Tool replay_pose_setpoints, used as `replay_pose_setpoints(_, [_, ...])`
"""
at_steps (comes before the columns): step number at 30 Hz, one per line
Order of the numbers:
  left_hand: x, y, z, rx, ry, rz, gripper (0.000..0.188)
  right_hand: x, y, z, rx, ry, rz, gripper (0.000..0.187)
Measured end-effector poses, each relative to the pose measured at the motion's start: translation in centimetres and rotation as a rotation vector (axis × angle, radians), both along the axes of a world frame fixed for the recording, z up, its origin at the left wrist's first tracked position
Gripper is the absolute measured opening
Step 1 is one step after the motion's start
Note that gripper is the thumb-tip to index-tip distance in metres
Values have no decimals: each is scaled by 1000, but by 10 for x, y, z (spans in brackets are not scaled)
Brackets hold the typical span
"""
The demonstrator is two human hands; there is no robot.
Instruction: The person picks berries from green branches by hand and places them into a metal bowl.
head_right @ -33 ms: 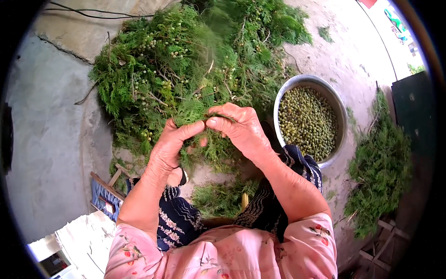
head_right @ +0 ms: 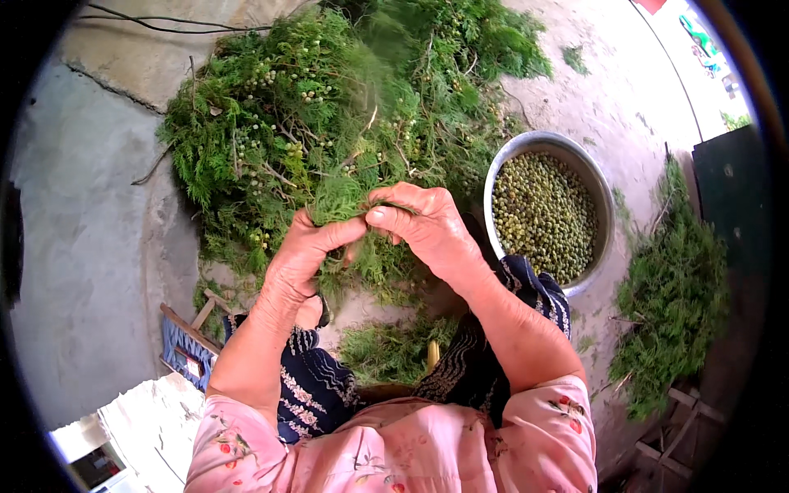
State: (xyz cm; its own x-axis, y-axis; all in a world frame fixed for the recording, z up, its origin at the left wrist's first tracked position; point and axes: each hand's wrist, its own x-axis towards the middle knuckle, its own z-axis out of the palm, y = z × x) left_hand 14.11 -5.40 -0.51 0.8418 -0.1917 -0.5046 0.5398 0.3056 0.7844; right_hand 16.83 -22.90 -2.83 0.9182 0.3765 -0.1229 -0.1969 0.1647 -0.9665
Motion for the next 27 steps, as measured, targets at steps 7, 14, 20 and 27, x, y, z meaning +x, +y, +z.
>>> replay_pose_setpoints(7, [-5, -3, -7, -83, -59, -44, 18, 6, -20, 6, 56, 204, -23, 19])
replay_pose_setpoints(14, [6, 7, -25, -320, 81, 356, 13, 49, -113, -19, -1507, -595, -723, 44])
replay_pose_setpoints(20, [4, -8, -40, -162, -70, 379, 21, 4, -14, 13, -472, -23, 73, 51])
replay_pose_setpoints(27, [-7, -34, -42, -223, 39, 202, 37, -28, 20, -26, -617, -266, 89, 54])
